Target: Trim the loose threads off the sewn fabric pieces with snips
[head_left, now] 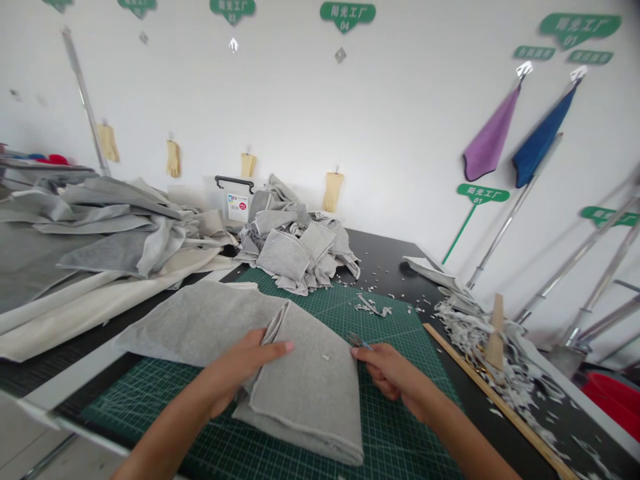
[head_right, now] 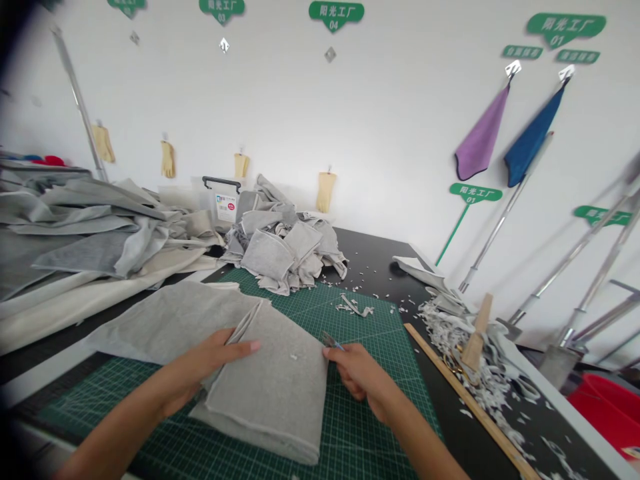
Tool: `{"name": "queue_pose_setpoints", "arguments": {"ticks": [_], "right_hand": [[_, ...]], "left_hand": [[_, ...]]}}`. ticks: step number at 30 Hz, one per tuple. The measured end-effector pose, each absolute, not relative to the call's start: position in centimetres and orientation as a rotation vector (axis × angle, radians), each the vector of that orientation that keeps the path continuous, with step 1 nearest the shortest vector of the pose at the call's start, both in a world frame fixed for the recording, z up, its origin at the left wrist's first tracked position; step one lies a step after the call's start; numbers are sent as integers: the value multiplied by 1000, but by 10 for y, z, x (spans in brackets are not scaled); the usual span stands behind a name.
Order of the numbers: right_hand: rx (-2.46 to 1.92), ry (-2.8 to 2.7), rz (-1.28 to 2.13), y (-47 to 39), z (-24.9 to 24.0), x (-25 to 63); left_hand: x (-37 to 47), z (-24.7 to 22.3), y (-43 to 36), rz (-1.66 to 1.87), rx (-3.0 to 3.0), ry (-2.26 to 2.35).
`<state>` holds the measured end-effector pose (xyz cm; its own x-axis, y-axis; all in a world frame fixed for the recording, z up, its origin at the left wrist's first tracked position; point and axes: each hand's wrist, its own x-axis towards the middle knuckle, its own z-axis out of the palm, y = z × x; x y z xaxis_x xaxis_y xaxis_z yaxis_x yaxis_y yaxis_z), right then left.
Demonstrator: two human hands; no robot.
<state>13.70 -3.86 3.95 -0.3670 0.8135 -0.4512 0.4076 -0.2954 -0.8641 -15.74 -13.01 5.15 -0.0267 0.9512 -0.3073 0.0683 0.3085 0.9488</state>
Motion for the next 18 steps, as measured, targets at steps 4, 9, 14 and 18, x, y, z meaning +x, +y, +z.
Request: {"name": "queue_pose_setpoints", "arguments": {"ticks": [4,9,14,18], "right_hand": [[-1518,-1593,1728,-39,40,137],[-1473,-1549,1771,-38,40,139],[-1456,-1537,1816,-35,37,142],[-1453,-1518,1856,-33,37,144]], "left_hand": [[-156,46,-131,974,820,1278],[-167,53,-127,1117,783,1205],[-200,77,-115,1466,667,1258],[-244,100,-98,1719,571,1258]]}}
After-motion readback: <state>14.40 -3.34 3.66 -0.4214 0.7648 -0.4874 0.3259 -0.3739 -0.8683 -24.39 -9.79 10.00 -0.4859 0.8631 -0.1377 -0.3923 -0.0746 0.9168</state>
